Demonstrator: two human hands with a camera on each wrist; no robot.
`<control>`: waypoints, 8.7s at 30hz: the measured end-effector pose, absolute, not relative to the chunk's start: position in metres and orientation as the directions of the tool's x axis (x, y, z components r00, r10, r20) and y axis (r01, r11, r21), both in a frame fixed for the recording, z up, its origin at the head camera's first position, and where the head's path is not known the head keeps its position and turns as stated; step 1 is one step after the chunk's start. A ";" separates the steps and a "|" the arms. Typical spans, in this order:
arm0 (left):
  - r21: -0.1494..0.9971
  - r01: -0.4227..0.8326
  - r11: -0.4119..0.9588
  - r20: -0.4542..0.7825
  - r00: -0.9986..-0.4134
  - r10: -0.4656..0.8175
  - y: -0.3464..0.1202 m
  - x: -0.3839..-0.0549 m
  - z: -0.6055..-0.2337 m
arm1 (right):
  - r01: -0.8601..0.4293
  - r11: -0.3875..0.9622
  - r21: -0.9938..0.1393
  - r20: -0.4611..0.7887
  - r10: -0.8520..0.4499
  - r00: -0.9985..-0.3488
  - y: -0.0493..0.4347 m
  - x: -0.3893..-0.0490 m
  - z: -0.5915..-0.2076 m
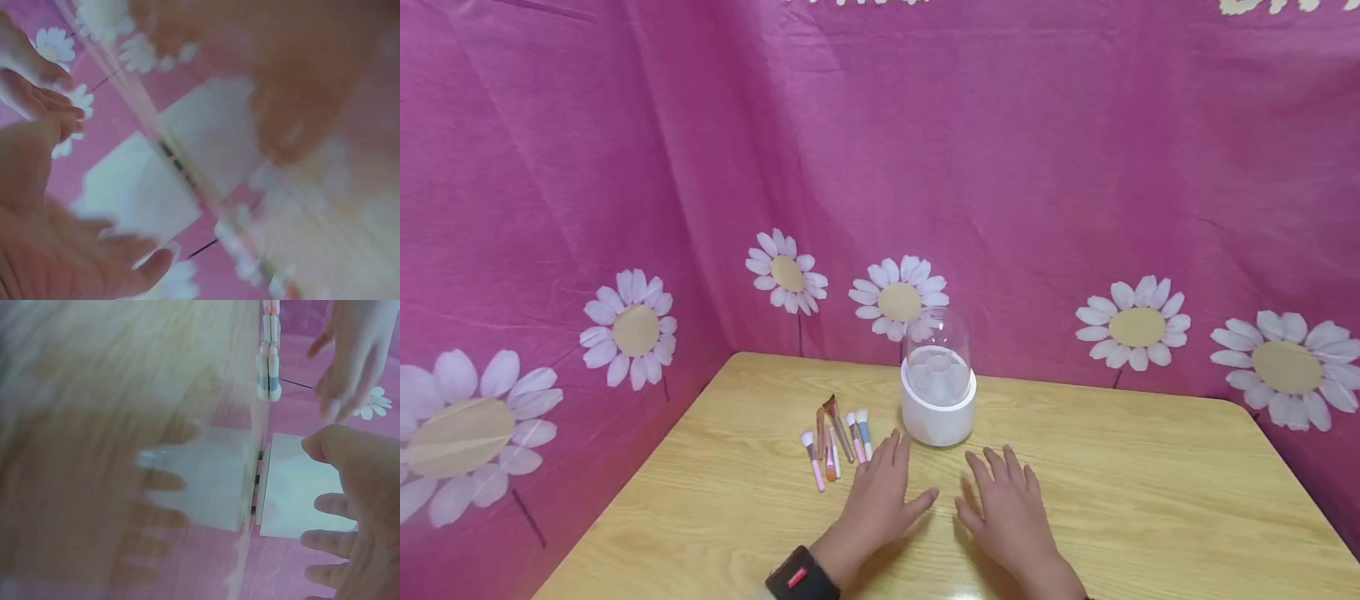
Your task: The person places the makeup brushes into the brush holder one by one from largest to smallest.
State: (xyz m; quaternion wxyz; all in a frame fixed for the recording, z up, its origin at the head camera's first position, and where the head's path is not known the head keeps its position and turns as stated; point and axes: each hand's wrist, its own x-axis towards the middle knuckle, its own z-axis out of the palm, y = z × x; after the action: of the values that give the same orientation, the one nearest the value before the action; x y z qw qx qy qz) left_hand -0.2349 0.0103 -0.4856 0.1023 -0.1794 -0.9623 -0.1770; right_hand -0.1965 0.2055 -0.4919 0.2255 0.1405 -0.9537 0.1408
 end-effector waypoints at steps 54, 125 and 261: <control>0.806 0.328 0.493 0.281 -0.945 0.170 0.026 -0.310 -0.477 | -0.461 0.496 -0.736 0.631 0.253 -0.733 0.174 -0.276 -0.363; 0.545 0.161 0.823 0.127 -0.986 0.108 -0.073 -0.306 -0.468 | -0.077 0.707 -0.703 0.398 0.300 -0.867 0.284 -0.263 -0.477; 0.665 0.530 0.526 0.198 -0.805 0.560 0.003 -0.298 -0.426 | -0.486 0.592 -0.643 0.656 0.099 -0.748 0.188 -0.248 -0.376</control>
State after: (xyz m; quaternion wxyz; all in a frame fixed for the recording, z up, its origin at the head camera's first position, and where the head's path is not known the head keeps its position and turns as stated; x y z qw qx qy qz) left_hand -0.2983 0.0030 -0.4260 -0.0200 -0.3119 -0.8734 -0.3735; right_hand -0.2483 0.1877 -0.3757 0.3351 0.1170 -0.8269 0.4362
